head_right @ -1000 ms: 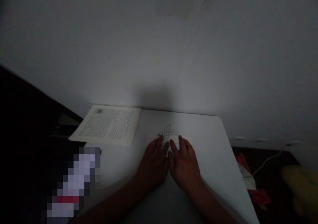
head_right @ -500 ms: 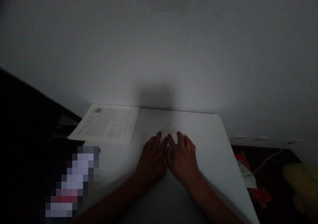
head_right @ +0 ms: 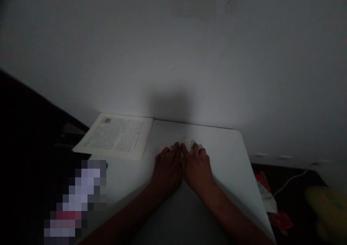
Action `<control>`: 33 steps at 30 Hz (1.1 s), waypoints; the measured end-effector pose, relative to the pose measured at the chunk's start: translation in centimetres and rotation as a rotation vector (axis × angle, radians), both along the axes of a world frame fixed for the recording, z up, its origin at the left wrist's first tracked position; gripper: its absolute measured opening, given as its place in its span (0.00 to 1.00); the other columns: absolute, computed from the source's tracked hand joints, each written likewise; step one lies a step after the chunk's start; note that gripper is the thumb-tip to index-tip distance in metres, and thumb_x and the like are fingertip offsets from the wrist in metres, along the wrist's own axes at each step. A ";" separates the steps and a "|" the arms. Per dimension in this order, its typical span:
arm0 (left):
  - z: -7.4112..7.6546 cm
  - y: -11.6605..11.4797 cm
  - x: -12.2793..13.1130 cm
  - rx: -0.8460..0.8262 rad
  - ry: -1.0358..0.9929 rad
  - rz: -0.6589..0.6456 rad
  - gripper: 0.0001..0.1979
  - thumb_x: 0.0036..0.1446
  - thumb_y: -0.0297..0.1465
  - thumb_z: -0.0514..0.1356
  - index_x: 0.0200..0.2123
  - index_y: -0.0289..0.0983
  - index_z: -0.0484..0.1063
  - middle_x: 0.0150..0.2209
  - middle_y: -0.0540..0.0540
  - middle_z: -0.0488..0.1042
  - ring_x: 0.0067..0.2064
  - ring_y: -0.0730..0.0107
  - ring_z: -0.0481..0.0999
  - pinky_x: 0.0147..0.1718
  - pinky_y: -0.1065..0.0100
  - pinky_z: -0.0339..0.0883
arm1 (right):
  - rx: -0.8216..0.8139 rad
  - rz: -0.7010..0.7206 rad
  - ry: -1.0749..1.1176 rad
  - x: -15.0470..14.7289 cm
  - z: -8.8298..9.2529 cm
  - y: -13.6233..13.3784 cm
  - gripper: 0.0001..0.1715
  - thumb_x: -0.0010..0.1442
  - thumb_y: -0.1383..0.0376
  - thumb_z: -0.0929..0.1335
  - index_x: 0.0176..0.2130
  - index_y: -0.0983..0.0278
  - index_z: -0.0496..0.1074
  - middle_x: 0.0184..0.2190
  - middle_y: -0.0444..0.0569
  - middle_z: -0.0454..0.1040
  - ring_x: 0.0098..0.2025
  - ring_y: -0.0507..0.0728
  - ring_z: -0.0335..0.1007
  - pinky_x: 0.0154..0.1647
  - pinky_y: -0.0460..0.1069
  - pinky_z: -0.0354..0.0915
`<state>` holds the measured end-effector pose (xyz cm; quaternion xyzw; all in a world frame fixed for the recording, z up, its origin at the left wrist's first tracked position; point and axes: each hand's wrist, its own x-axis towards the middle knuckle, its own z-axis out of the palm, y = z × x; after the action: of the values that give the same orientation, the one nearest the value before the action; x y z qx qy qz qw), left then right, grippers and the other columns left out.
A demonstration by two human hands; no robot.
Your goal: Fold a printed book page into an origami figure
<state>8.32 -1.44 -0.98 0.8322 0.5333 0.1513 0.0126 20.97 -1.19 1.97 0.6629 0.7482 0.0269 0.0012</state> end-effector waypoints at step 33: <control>0.0 -0.1 -0.8 -0.052 0.014 0.010 0.28 0.61 0.36 0.50 0.63 0.35 0.52 0.65 0.38 0.49 0.64 0.48 0.52 0.55 0.50 0.57 | 0.064 -0.161 0.010 -0.5 -1.0 2.1 0.26 0.66 0.55 0.54 0.62 0.53 0.55 0.47 0.56 0.63 0.42 0.59 0.64 0.29 0.48 0.63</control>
<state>7.55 -1.57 -0.98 0.8298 0.5415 0.1315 0.0300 20.49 0.86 1.00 0.7207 0.6913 0.0473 -0.0215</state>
